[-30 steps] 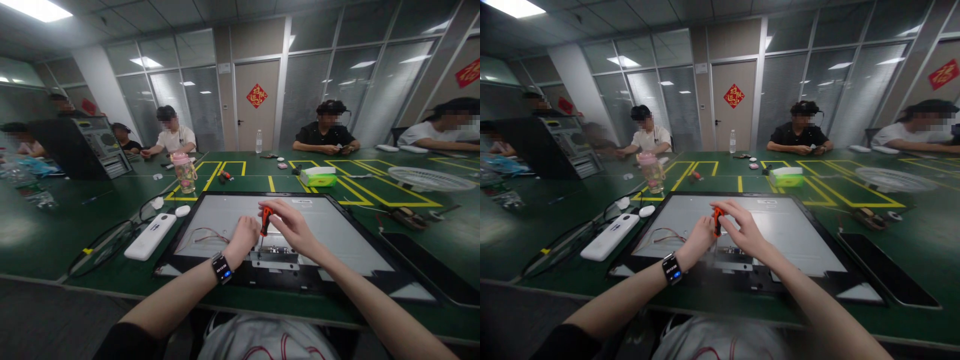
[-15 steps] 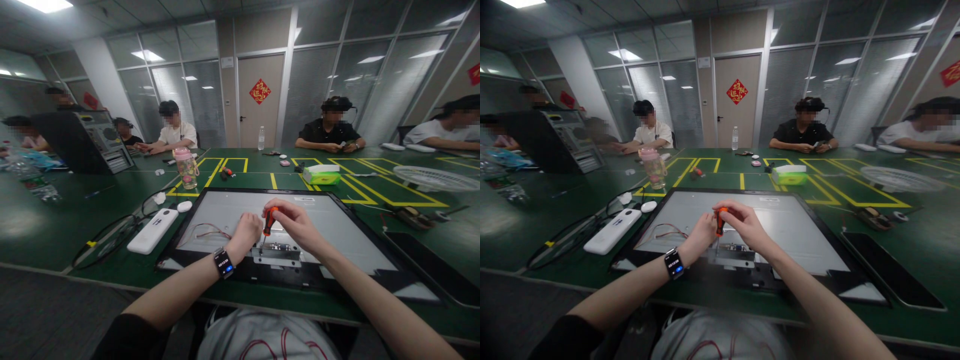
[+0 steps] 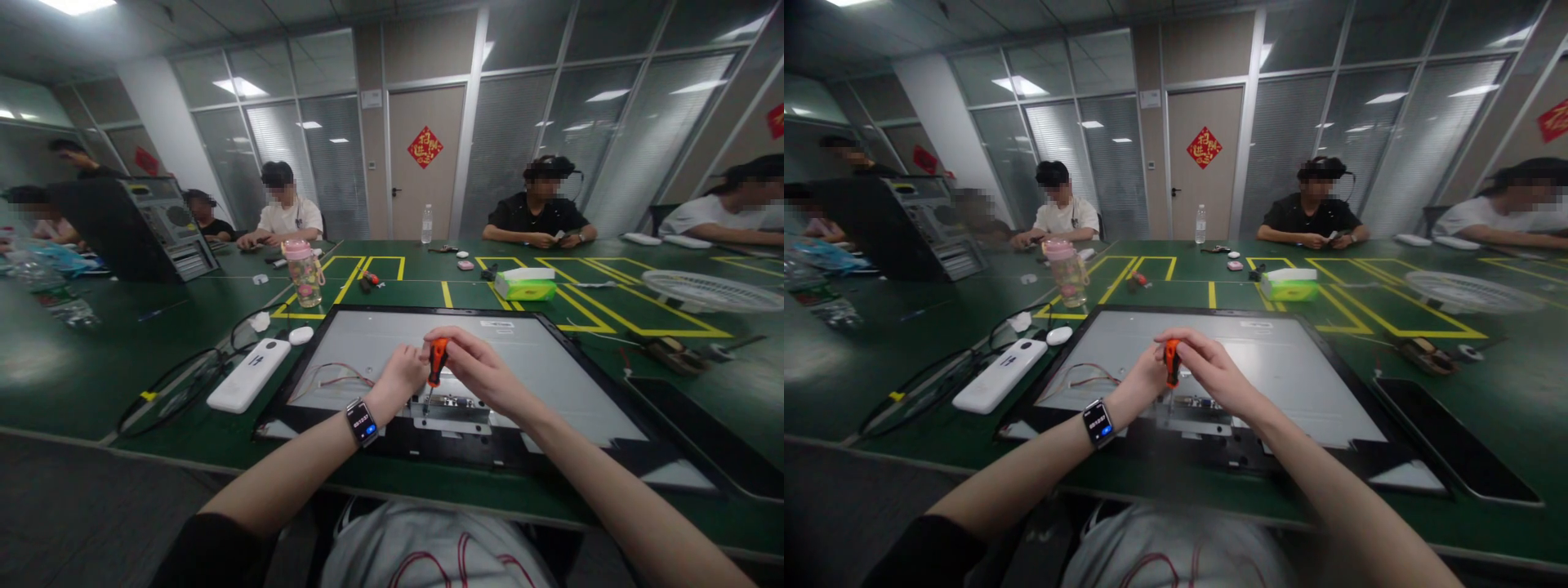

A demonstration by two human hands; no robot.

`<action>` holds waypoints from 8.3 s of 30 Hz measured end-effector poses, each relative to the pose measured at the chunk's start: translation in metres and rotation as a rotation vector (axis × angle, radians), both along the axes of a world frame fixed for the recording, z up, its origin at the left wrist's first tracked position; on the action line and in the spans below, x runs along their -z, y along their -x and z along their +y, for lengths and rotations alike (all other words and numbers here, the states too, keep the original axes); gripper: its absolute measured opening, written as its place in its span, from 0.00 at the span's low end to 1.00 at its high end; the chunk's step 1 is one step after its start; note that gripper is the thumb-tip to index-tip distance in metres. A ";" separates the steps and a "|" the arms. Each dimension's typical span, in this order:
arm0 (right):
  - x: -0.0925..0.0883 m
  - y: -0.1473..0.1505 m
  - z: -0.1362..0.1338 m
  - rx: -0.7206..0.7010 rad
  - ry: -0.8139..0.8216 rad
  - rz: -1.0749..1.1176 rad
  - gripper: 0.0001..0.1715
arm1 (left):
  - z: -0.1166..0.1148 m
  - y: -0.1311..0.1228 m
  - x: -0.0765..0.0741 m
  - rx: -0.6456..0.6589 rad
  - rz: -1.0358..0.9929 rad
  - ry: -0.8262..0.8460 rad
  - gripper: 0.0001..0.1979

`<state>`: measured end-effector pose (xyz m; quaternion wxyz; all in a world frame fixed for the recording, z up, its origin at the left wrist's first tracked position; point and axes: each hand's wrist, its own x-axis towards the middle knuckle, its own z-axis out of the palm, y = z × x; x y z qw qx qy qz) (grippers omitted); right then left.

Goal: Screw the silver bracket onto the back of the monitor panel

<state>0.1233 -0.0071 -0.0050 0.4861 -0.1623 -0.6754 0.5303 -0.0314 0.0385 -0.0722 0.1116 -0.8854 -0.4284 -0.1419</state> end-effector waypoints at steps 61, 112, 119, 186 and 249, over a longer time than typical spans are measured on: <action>-0.003 -0.015 0.002 0.529 -0.388 -0.170 0.10 | -0.012 0.017 -0.032 0.031 -0.040 0.240 0.15; -0.005 -0.019 0.003 0.250 -0.276 -0.186 0.17 | -0.013 0.017 -0.032 0.005 0.032 0.222 0.15; -0.006 -0.018 0.002 0.291 -0.338 -0.206 0.18 | -0.012 0.018 -0.030 0.008 0.023 0.231 0.14; -0.005 -0.014 0.000 0.120 -0.062 -0.042 0.12 | -0.016 0.018 -0.032 0.010 -0.061 0.285 0.15; 0.002 -0.014 0.007 0.253 -0.042 -0.032 0.16 | -0.015 0.014 -0.036 0.025 0.148 0.158 0.12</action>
